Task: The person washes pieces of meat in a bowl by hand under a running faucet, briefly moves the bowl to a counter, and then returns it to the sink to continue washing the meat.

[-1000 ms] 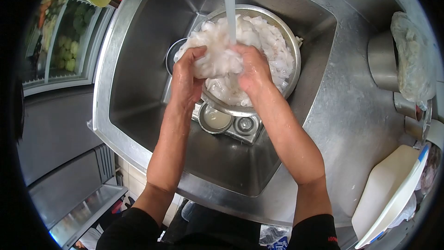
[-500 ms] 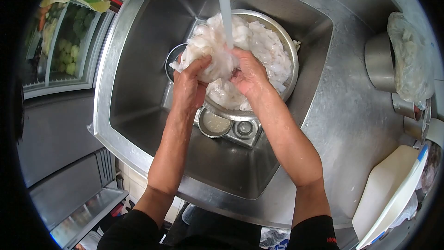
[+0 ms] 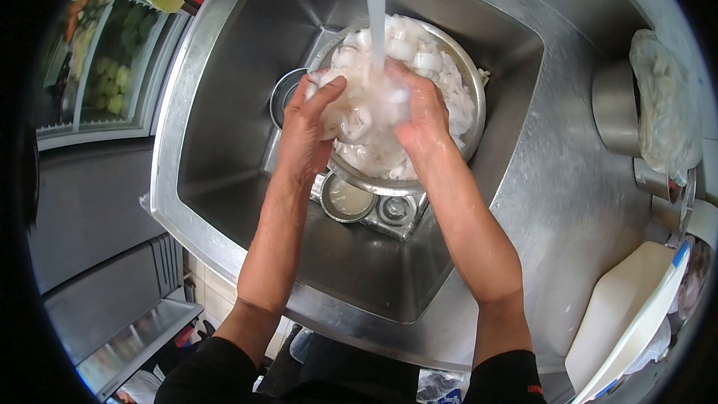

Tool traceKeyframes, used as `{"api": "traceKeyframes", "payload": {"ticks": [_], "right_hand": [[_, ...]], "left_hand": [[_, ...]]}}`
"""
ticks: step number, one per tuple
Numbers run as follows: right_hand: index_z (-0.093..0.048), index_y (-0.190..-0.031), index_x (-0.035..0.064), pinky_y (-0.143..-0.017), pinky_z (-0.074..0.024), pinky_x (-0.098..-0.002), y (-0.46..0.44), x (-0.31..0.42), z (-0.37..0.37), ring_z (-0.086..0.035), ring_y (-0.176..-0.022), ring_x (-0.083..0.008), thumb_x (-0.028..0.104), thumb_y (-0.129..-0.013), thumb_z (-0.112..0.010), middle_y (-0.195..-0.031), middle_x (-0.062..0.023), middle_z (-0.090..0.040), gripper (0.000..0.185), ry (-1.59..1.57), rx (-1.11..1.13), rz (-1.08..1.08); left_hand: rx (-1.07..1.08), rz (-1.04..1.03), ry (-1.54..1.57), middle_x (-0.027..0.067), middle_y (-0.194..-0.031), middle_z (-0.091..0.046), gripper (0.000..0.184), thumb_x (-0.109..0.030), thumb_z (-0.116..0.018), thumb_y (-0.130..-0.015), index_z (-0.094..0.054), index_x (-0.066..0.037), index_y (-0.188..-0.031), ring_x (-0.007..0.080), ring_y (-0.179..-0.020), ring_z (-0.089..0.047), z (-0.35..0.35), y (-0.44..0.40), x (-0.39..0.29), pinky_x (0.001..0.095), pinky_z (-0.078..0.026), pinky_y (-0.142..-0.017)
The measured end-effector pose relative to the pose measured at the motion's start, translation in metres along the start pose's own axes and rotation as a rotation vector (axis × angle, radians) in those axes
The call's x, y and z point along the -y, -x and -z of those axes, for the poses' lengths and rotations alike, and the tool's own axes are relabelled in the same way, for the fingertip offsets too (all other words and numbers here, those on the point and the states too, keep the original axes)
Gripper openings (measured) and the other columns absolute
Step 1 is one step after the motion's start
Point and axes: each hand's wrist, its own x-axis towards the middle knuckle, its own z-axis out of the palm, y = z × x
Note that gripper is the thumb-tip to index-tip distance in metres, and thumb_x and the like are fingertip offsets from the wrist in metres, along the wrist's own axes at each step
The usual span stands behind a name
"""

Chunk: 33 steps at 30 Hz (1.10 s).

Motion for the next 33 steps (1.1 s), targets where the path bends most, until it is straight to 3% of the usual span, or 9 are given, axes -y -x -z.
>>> {"api": "traceKeyframes", "payload": {"ticks": [4, 7, 17, 23, 25, 28, 30, 32, 33], "right_hand": [[-0.064, -0.116, 0.0031, -0.088, -0.0496, -0.0356, -0.001, 0.0, -0.002, -0.062, -0.096, -0.0222, 0.015, -0.084, -0.065, -0.107, -0.0096, -0.066, 0.034, 0.084, -0.062, -0.024], [-0.064, -0.115, 0.0042, -0.084, -0.0512, -0.0362, 0.001, 0.002, -0.002, -0.062, -0.093, -0.0222, 0.014, -0.085, -0.062, -0.106, -0.0095, -0.066, 0.032, 0.088, -0.08, -0.031], [-0.063, -0.104, -0.0018, -0.084, -0.0519, -0.0387, 0.01, 0.007, -0.012, -0.063, -0.091, -0.0269, 0.016, -0.078, -0.062, -0.102, -0.0145, -0.063, 0.032, 0.01, -0.057, -0.054], [-0.061, -0.118, -0.0031, -0.09, -0.0517, -0.041, 0.003, -0.001, -0.004, -0.062, -0.101, -0.0278, 0.017, -0.08, -0.063, -0.112, -0.0168, -0.062, 0.043, 0.019, -0.011, -0.033], [-0.051, -0.129, -0.0048, -0.091, -0.0515, -0.0423, 0.001, -0.002, -0.002, -0.061, -0.105, -0.0295, 0.015, -0.08, -0.064, -0.117, -0.0184, -0.06, 0.055, 0.082, -0.005, -0.03], [-0.046, -0.136, -0.0034, -0.091, -0.0512, -0.0401, -0.007, -0.008, 0.005, -0.06, -0.109, -0.0273, 0.017, -0.084, -0.062, -0.121, -0.0172, -0.059, 0.058, 0.165, -0.068, -0.03], [-0.04, -0.141, -0.0028, -0.091, -0.0502, -0.0383, -0.006, -0.009, 0.005, -0.057, -0.112, -0.0269, 0.021, -0.086, -0.062, -0.127, -0.0171, -0.056, 0.064, 0.247, -0.13, 0.024], [-0.027, -0.148, -0.0038, -0.094, -0.0486, -0.0377, 0.016, -0.004, -0.016, -0.054, -0.119, -0.029, 0.024, -0.085, -0.065, -0.135, -0.0188, -0.049, 0.079, 0.357, -0.188, 0.135], [-0.03, -0.141, -0.0048, -0.091, -0.0492, -0.0375, 0.02, -0.004, -0.018, -0.055, -0.114, -0.0288, 0.025, -0.083, -0.066, -0.128, -0.0203, -0.05, 0.075, 0.354, -0.175, 0.174]], "left_hand": [[-0.049, -0.041, -0.157, 0.0128, -0.096, -0.066, 0.049, -0.02, -0.079, -0.08, -0.053, -0.002, -0.118, 0.0203, -0.08, -0.066, -0.001, 0.0, 0.005, 0.0304, -0.054, -0.064], [-0.061, -0.033, -0.331, 0.0111, -0.103, -0.066, 0.04, -0.006, -0.075, -0.081, -0.055, -0.001, -0.115, 0.0175, -0.089, -0.066, 0.001, -0.003, 0.011, 0.0301, -0.055, -0.072], [-0.016, 0.029, -0.42, 0.0233, -0.115, -0.062, 0.069, -0.008, -0.076, -0.074, -0.043, 0.011, -0.131, 0.028, -0.103, -0.063, 0.013, -0.007, 0.014, 0.0344, -0.05, -0.089], [-0.093, 0.064, -0.38, 0.0285, -0.125, -0.056, 0.077, -0.01, -0.075, -0.075, -0.036, 0.016, -0.136, 0.0316, -0.114, -0.059, 0.014, -0.008, 0.016, 0.0353, -0.048, -0.094], [-0.108, 0.096, -0.304, 0.0305, -0.129, -0.053, 0.079, -0.011, -0.075, -0.076, -0.035, 0.018, -0.137, 0.0331, -0.116, -0.058, 0.015, -0.009, 0.017, 0.0363, -0.047, -0.097], [-0.135, 0.003, -0.554, 0.0308, -0.133, -0.05, 0.078, -0.014, -0.073, -0.078, -0.034, 0.016, -0.138, 0.0345, -0.12, -0.054, 0.01, -0.007, 0.02, 0.0377, -0.044, -0.101], [-0.136, -0.158, -0.717, 0.0247, -0.126, -0.056, 0.072, -0.013, -0.071, -0.081, -0.037, 0.009, -0.14, 0.0278, -0.111, -0.06, 0.014, -0.009, 0.035, 0.0332, -0.049, -0.09], [-0.092, -0.171, -0.71, 0.0223, -0.126, -0.057, 0.075, -0.013, -0.071, -0.081, -0.034, 0.005, -0.144, 0.0253, -0.11, -0.061, 0.014, -0.01, 0.037, 0.0316, -0.05, -0.088], [-0.046, -0.105, -0.622, 0.023, -0.129, -0.054, 0.08, -0.015, -0.072, -0.081, -0.031, 0.005, -0.146, 0.0262, -0.113, -0.059, 0.011, -0.01, 0.034, 0.0321, -0.048, -0.091]]}}
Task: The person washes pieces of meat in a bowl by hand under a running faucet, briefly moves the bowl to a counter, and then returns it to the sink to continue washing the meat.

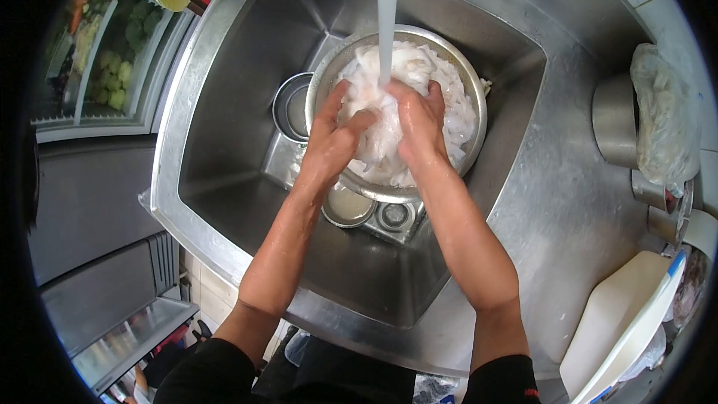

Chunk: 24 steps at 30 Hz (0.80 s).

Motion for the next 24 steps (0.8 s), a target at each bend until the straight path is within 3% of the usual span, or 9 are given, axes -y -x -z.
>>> {"api": "traceKeyframes", "payload": {"ticks": [2, 5, 7, 10, 12, 18, 20, 22, 24], "right_hand": [[-0.037, -0.129, -0.0068, -0.086, -0.0505, -0.037, 0.005, 0.001, -0.002, -0.057, -0.105, -0.0285, 0.026, -0.08, -0.069, -0.114, -0.0232, -0.053, 0.067, -0.013, 0.01, 0.076], [-0.042, -0.12, -0.0045, -0.082, -0.0492, -0.0347, 0.004, -0.001, -0.007, -0.056, -0.098, -0.025, 0.032, -0.083, -0.066, -0.11, -0.0206, -0.053, 0.057, -0.018, 0.023, 0.155], [-0.052, -0.109, -0.0014, -0.079, -0.0478, -0.0331, -0.004, -0.005, -0.003, -0.056, -0.091, -0.02, 0.031, -0.09, -0.058, -0.102, -0.0145, -0.056, 0.039, -0.057, 0.079, 0.193], [-0.056, -0.101, 0.0008, -0.074, -0.0456, -0.0299, -0.003, 0.0, -0.002, -0.053, -0.085, -0.0145, 0.025, -0.093, -0.055, -0.093, -0.0083, -0.057, 0.025, -0.043, 0.091, 0.183], [-0.057, -0.097, 0.0013, -0.071, -0.0434, -0.0274, 0.001, 0.002, -0.003, -0.05, -0.081, -0.0107, 0.02, -0.094, -0.054, -0.088, -0.0046, -0.055, 0.02, 0.009, 0.057, 0.145], [-0.058, -0.098, 0.0034, -0.068, -0.0391, -0.0251, -0.007, -0.007, 0.007, -0.045, -0.077, -0.0078, 0.017, -0.09, -0.06, -0.089, -0.0026, -0.052, 0.016, 0.068, 0.088, 0.279], [-0.057, -0.101, 0.0045, -0.072, -0.0405, -0.0261, -0.01, -0.008, 0.009, -0.047, -0.081, -0.0097, 0.018, -0.089, -0.061, -0.093, -0.0038, -0.052, 0.019, 0.12, 0.063, 0.286], [-0.055, -0.106, 0.0054, -0.076, -0.0415, -0.0277, -0.011, -0.004, 0.008, -0.048, -0.085, -0.0122, 0.021, -0.088, -0.063, -0.098, -0.0053, -0.052, 0.025, 0.105, 0.021, 0.269], [-0.052, -0.112, 0.0061, -0.082, -0.0422, -0.0301, -0.009, 0.001, 0.004, -0.05, -0.091, -0.0154, 0.024, -0.086, -0.065, -0.103, -0.0073, -0.052, 0.033, 0.026, -0.032, 0.224]], "left_hand": [[0.084, 0.046, 0.069, 0.0234, -0.135, -0.051, 0.088, -0.018, -0.074, -0.079, -0.026, 0.004, -0.149, 0.0277, -0.119, -0.056, 0.0, 0.001, -0.006, 0.033, -0.045, -0.098], [0.155, 0.06, 0.041, 0.0227, -0.138, -0.049, 0.095, -0.021, -0.077, -0.075, -0.024, 0.004, -0.15, 0.0291, -0.124, -0.052, 0.001, 0.006, -0.011, 0.034, -0.039, -0.104], [0.198, 0.116, 0.07, 0.022, -0.14, -0.048, 0.099, -0.02, -0.079, -0.072, -0.024, 0.003, -0.151, 0.0295, -0.128, -0.049, 0.002, 0.008, -0.012, 0.0343, -0.037, -0.106], [0.173, 0.045, 0.005, 0.0195, -0.124, -0.06, 0.097, -0.014, -0.076, -0.069, -0.026, 0.005, -0.149, 0.0295, -0.116, -0.058, 0.002, 0.005, -0.004, 0.0336, -0.041, -0.102], [0.256, 0.142, 0.122, 0.0176, -0.109, -0.065, 0.096, -0.009, -0.072, -0.067, -0.023, 0.011, -0.147, 0.0285, -0.101, -0.062, 0.006, 0.006, -0.012, 0.0329, -0.043, -0.098], [0.23, 0.384, 0.248, 0.0139, -0.082, -0.065, 0.097, -0.006, -0.066, -0.062, -0.019, 0.018, -0.143, 0.0208, -0.072, -0.063, 0.011, 0.009, -0.016, 0.0304, -0.046, -0.063], [0.213, 0.418, 0.323, 0.0141, -0.077, -0.064, 0.091, -0.004, -0.065, -0.062, -0.02, 0.021, -0.137, 0.0225, -0.07, -0.063, 0.012, 0.008, -0.01, 0.034, -0.048, -0.064], [0.209, 0.416, 0.472, 0.0156, -0.075, -0.062, 0.077, -0.002, -0.064, -0.062, -0.029, 0.024, -0.125, 0.0271, -0.074, -0.065, 0.01, 0.013, -0.017, 0.0413, -0.053, -0.074], [0.282, 0.411, 0.555, 0.0151, -0.074, -0.061, 0.096, -0.001, -0.063, -0.064, -0.003, 0.02, -0.137, 0.0255, -0.07, -0.063, 0.012, 0.012, -0.016, 0.0371, -0.05, -0.064]]}}
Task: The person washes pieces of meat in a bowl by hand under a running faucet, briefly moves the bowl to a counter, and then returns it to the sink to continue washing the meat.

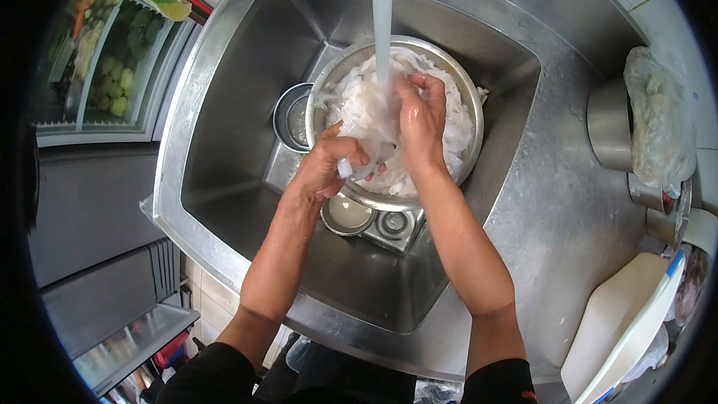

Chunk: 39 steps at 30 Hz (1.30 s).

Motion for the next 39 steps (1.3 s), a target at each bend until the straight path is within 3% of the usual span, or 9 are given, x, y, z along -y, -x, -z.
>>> {"api": "traceKeyframes", "payload": {"ticks": [1, 7, 13, 16, 19, 25, 26, 32, 39], "right_hand": [[-0.051, -0.114, 0.0064, -0.084, -0.0421, -0.0312, -0.002, 0.002, 0.001, -0.05, -0.094, -0.017, 0.026, -0.086, -0.066, -0.105, -0.0084, -0.053, 0.037, -0.006, -0.022, -0.053], [-0.05, -0.127, 0.0008, -0.097, -0.0434, -0.0344, -0.019, 0.009, 0.014, -0.054, -0.113, -0.0229, 0.033, -0.083, -0.072, -0.121, -0.0161, -0.056, 0.059, -0.077, 0.063, -0.204], [-0.065, -0.111, -0.0008, -0.084, -0.0536, -0.0313, -0.023, 0.012, 0.02, -0.063, -0.098, -0.0201, 0.027, -0.075, -0.082, -0.109, -0.0134, -0.065, 0.048, -0.181, 0.166, -0.175], [-0.065, -0.107, -0.0049, -0.082, -0.0535, -0.0313, -0.02, 0.02, 0.016, -0.065, -0.092, -0.02, 0.026, -0.075, -0.082, -0.102, -0.0125, -0.067, 0.048, -0.114, 0.129, -0.194], [-0.057, -0.125, -0.008, -0.088, -0.0517, -0.0333, -0.015, 0.029, 0.016, -0.063, -0.102, -0.0254, 0.029, -0.078, -0.078, -0.117, -0.0188, -0.061, 0.064, 0.072, 0.11, -0.135], [-0.062, -0.111, -0.0128, -0.084, -0.052, -0.0325, -0.017, 0.018, 0.006, -0.066, -0.093, -0.0233, 0.028, -0.073, -0.079, -0.104, -0.0203, -0.068, 0.059, 0.377, -0.031, 0.056], [-0.06, -0.115, -0.015, -0.09, -0.0496, -0.0358, -0.023, 0.011, 0.004, -0.065, -0.099, -0.029, 0.04, -0.069, -0.078, -0.108, -0.0252, -0.066, 0.074, 0.506, -0.013, 0.077], [-0.071, -0.104, 0.0014, -0.08, -0.0488, -0.0371, -0.047, 0.008, -0.011, -0.062, -0.088, -0.0259, 0.049, -0.067, -0.079, -0.098, -0.0155, -0.067, 0.061, 0.994, 0.023, 0.0], [-0.071, -0.089, -0.0023, -0.074, -0.0486, -0.0387, -0.075, -0.027, -0.004, -0.063, -0.081, -0.0248, 0.046, -0.071, -0.074, -0.085, -0.0152, -0.068, 0.051, 0.711, -0.021, -0.018]], "left_hand": [[0.043, 0.004, 0.033, 0.0149, -0.073, -0.06, 0.107, 0.0, -0.062, -0.065, 0.01, 0.018, -0.143, 0.0247, -0.067, -0.063, 0.001, 0.0, 0.0, 0.035, -0.048, -0.059], [0.033, 0.062, 0.009, 0.0116, -0.072, -0.057, 0.103, 0.0, -0.062, -0.063, 0.0, 0.018, -0.143, 0.0269, -0.068, -0.063, 0.011, 0.0, 0.0, 0.0363, -0.05, -0.063], [0.087, -0.007, -0.054, 0.0149, -0.09, -0.068, 0.062, 0.002, -0.073, -0.065, -0.051, 0.013, -0.123, 0.0262, -0.082, -0.068, 0.01, 0.006, -0.014, 0.0373, -0.057, -0.075], [0.036, -0.036, -0.093, 0.0183, -0.101, -0.069, 0.046, 0.0, -0.078, -0.067, -0.063, 0.01, -0.109, 0.0253, -0.087, -0.069, 0.001, 0.007, -0.014, 0.0377, -0.058, -0.079], [0.041, -0.103, -0.154, 0.0203, -0.102, -0.069, 0.044, -0.004, -0.078, -0.067, -0.064, 0.011, -0.107, 0.0262, -0.086, -0.069, -0.011, 0.006, -0.01, 0.0365, -0.057, -0.079], [-0.07, -0.087, -0.43, 0.0208, -0.099, -0.069, 0.05, -0.01, -0.077, -0.062, -0.065, 0.011, -0.105, 0.0276, -0.089, -0.067, -0.002, -0.004, -0.003, 0.0335, -0.053, -0.081], [-0.072, -0.15, -0.343, 0.017, -0.098, -0.068, 0.051, -0.002, -0.074, -0.061, -0.062, 0.011, -0.108, 0.0261, -0.082, -0.067, 0.007, -0.016, 0.012, 0.0362, -0.056, -0.07], [-0.142, -0.138, -0.324, 0.0183, -0.096, -0.07, 0.044, -0.009, -0.072, -0.062, -0.066, 0.011, -0.101, 0.0274, -0.086, -0.066, -0.006, -0.002, 0.001, 0.0362, -0.052, -0.079], [-0.32, -0.322, -0.627, 0.0256, -0.082, -0.069, 0.038, -0.014, -0.066, -0.064, -0.066, 0.014, -0.089, 0.0296, -0.078, -0.069, -0.001, -0.004, 0.004, 0.0382, -0.052, -0.073]]}}
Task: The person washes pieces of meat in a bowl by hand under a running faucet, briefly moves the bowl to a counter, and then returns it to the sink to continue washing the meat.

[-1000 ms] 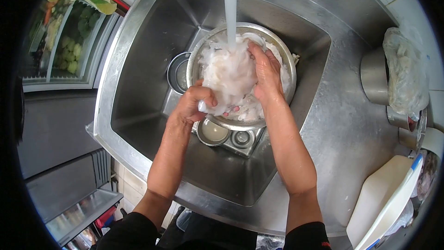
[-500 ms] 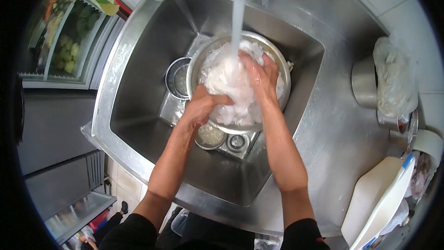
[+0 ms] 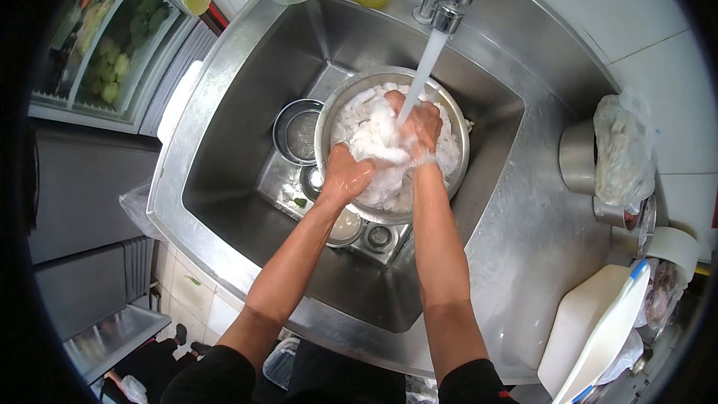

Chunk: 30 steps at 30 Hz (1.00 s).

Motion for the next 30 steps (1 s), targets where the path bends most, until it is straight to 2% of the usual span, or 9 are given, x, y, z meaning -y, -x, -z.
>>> {"api": "traceKeyframes", "payload": {"ticks": [5, 8, 9, 14, 17, 19, 21, 23, 30], "right_hand": [[-0.069, -0.09, -0.005, -0.077, -0.0481, -0.041, 0.036, 0.026, 0.001, -0.063, -0.082, -0.0278, 0.047, -0.076, -0.067, -0.084, -0.0186, -0.068, 0.054, 0.079, -0.148, 0.036], [-0.069, -0.089, -0.0067, -0.078, -0.0479, -0.0417, 0.041, 0.029, -0.004, -0.063, -0.08, -0.0295, 0.047, -0.075, -0.068, -0.083, -0.0204, -0.067, 0.056, 0.097, -0.221, 0.123], [-0.071, -0.077, -0.0051, -0.08, -0.0499, -0.0442, 0.038, 0.029, -0.009, -0.066, -0.078, -0.0371, 0.046, -0.065, -0.072, -0.077, -0.0237, -0.069, 0.052, 0.152, -0.383, 0.137], [-0.072, -0.077, -0.0039, -0.08, -0.0504, -0.0467, 0.046, 0.028, -0.008, -0.067, -0.079, -0.038, 0.044, -0.065, -0.072, -0.076, -0.023, -0.069, 0.049, 0.069, -0.386, 0.126], [-0.072, -0.077, -0.0027, -0.08, -0.0505, -0.0471, 0.056, 0.035, -0.006, -0.067, -0.079, -0.0387, 0.043, -0.065, -0.072, -0.076, -0.0225, -0.069, 0.048, 0.064, -0.404, 0.131], [-0.071, -0.078, -0.003, -0.078, -0.0504, -0.0459, 0.058, 0.034, -0.006, -0.067, -0.077, -0.0366, 0.043, -0.066, -0.072, -0.076, -0.0212, -0.069, 0.048, 0.132, -0.433, 0.14], [-0.069, -0.081, -0.0043, -0.075, -0.0503, -0.0434, 0.055, 0.028, -0.008, -0.066, -0.074, -0.0318, 0.043, -0.067, -0.073, -0.077, -0.0194, -0.069, 0.049, 0.27, -0.477, 0.17], [-0.072, -0.077, 0.0005, -0.076, -0.0508, -0.0448, 0.058, 0.028, -0.008, -0.067, -0.075, -0.0349, 0.041, -0.066, -0.074, -0.074, -0.0175, -0.07, 0.042, 0.255, -0.48, 0.172], [-0.074, -0.081, 0.004, -0.077, -0.0502, -0.0426, 0.066, 0.027, -0.001, -0.067, -0.079, -0.0361, 0.041, -0.068, -0.077, -0.077, -0.0192, -0.07, 0.039, 0.087, -0.444, 0.236]], "left_hand": [[-0.08, 0.017, -0.128, 0.0263, -0.079, -0.068, 0.037, -0.013, -0.064, -0.064, -0.065, 0.017, -0.086, 0.0276, -0.077, -0.069, 0.0, -0.004, 0.003, 0.0379, -0.053, -0.07], [-0.115, 0.03, -0.135, 0.0321, -0.078, -0.066, 0.037, -0.02, -0.064, -0.062, -0.066, 0.013, -0.079, 0.0401, -0.077, -0.069, 0.004, -0.008, 0.009, 0.0434, -0.053, -0.07], [-0.135, 0.033, -0.123, 0.032, -0.078, -0.066, 0.037, -0.02, -0.064, -0.062, -0.066, 0.013, -0.079, 0.0393, -0.076, -0.069, 0.002, -0.009, 0.012, 0.0433, -0.053, -0.07], [-0.178, 0.048, -0.015, 0.029, -0.077, -0.067, 0.037, -0.019, -0.064, -0.062, -0.066, 0.015, -0.076, 0.0356, -0.074, -0.069, -0.012, -0.023, 0.046, 0.0421, -0.052, -0.072], [-0.14, 0.081, 0.104, 0.0259, -0.089, -0.07, 0.047, -0.021, -0.067, -0.063, -0.063, 0.016, -0.092, 0.0334, -0.085, -0.068, -0.009, -0.012, 0.03, 0.0388, -0.052, -0.08], [-0.095, 0.059, 0.236, 0.0245, -0.1, -0.068, 0.06, -0.019, -0.069, -0.063, -0.054, 0.017, -0.108, 0.0306, -0.092, -0.066, -0.026, -0.032, 0.08, 0.0365, -0.05, -0.085], [-0.04, 0.108, 0.312, 0.0237, -0.109, -0.065, 0.072, -0.017, -0.071, -0.063, -0.044, 0.017, -0.121, 0.0285, -0.098, -0.064, -0.027, -0.035, 0.08, 0.0349, -0.049, -0.089], [0.019, 0.24, 0.336, 0.0235, -0.115, -0.062, 0.082, -0.014, -0.073, -0.063, -0.033, 0.017, -0.129, 0.0269, -0.101, -0.061, -0.024, -0.03, 0.073, 0.0342, -0.048, -0.091], [0.035, 0.234, 0.395, 0.0218, -0.112, -0.063, 0.076, -0.011, -0.072, -0.064, -0.04, 0.014, -0.128, 0.0269, -0.099, -0.062, -0.027, -0.031, 0.075, 0.0341, -0.051, -0.086]]}}
